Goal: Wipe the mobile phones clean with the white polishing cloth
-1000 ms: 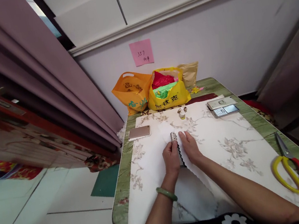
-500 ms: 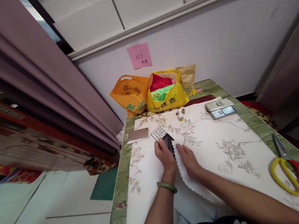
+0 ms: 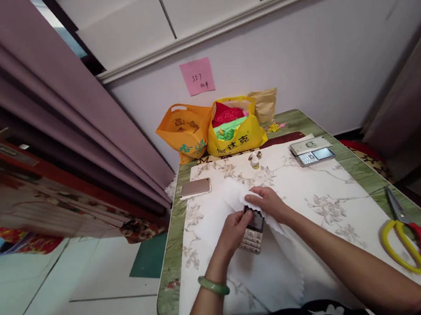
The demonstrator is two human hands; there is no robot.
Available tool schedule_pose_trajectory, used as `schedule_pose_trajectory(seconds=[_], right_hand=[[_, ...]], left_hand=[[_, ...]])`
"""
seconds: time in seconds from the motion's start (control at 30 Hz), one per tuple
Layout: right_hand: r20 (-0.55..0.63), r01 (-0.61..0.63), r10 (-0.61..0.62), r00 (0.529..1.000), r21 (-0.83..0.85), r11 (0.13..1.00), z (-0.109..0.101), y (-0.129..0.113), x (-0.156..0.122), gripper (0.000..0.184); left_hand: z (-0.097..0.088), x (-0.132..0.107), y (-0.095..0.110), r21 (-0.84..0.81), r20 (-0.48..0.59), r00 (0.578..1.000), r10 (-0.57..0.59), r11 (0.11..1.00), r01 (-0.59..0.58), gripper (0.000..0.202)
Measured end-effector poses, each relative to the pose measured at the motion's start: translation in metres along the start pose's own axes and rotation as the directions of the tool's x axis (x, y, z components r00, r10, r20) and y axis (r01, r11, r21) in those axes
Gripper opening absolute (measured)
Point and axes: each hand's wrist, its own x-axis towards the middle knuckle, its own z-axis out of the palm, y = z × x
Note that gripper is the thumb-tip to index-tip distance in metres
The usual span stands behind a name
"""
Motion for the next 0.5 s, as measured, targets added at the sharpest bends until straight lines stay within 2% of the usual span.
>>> schedule_pose_trajectory(seconds=[0.07,0.13,0.2,0.27,0.37,0.43,0.5], right_hand=[[-0.102,0.003,0.001,0.995,0.037,0.999,0.008,0.003,0.000,0.039],[-0.276,0.038,-0.023,0.961,0.049,0.998,0.016,0.007,0.000,0.041],[-0.391,0.067,-0.083,0.916,-0.055,0.996,0.022,0.013,0.000,0.045],[-0.399,0.044,-0.134,0.907,-0.227,0.973,0.026,0.020,-0.002,0.050],[-0.369,-0.048,-0.117,0.922,-0.407,0.912,0.032,0.034,-0.012,0.060],[-0.372,-0.099,-0.078,0.925,-0.434,0.895,0.034,0.044,-0.021,0.067],[-0.376,-0.123,-0.047,0.926,-0.416,0.901,0.034,0.051,-0.031,0.072]], left_hand=[[0.011,0.009,-0.004,-0.006,-0.093,0.995,0.037,0.999,-0.038,0.047],[0.023,0.016,-0.008,-0.025,-0.214,0.973,0.086,0.995,-0.093,0.046],[0.031,0.020,-0.010,-0.017,-0.324,0.937,0.130,0.990,-0.143,0.044],[0.036,0.025,-0.010,0.029,-0.428,0.888,0.169,0.984,-0.173,0.043],[0.037,0.035,-0.009,0.102,-0.573,0.789,0.221,0.975,-0.198,0.043],[0.035,0.045,-0.009,0.111,-0.631,0.736,0.245,0.968,-0.227,0.044],[0.032,0.053,-0.009,0.054,-0.660,0.714,0.234,0.963,-0.265,0.043]])
